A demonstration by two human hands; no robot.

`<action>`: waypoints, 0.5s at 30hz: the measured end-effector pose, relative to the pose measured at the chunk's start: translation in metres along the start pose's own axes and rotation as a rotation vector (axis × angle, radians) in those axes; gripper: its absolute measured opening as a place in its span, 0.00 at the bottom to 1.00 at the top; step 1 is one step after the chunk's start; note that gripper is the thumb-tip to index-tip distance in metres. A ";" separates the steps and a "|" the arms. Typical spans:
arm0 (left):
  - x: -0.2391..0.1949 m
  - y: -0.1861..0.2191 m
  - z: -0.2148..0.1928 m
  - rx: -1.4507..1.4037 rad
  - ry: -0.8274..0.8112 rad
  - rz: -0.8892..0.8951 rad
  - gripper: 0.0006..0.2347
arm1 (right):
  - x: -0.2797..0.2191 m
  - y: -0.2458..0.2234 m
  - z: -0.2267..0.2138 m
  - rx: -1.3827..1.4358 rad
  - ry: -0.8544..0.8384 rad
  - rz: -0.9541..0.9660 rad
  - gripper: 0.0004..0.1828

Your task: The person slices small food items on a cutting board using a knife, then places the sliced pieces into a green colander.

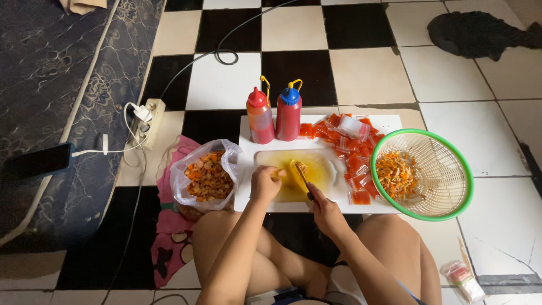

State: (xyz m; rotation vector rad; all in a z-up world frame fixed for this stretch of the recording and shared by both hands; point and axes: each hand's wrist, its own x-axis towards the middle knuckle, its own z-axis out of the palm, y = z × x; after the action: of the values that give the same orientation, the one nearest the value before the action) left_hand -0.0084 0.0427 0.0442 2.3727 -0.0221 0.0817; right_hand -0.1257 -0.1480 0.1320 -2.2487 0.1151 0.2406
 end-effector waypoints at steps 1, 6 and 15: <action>-0.001 -0.003 -0.001 -0.045 0.027 -0.035 0.08 | 0.001 -0.004 0.002 -0.012 -0.002 -0.017 0.32; 0.001 0.001 0.011 -0.094 0.022 -0.057 0.03 | 0.002 0.008 0.030 -0.106 -0.039 -0.024 0.32; 0.018 0.005 0.028 0.038 -0.111 -0.232 0.06 | 0.004 0.015 0.034 -0.238 -0.076 -0.007 0.32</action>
State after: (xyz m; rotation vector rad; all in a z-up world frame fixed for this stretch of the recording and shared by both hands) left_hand 0.0110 0.0196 0.0285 2.3983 0.2021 -0.1621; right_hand -0.1284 -0.1312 0.0985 -2.4724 0.0402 0.3512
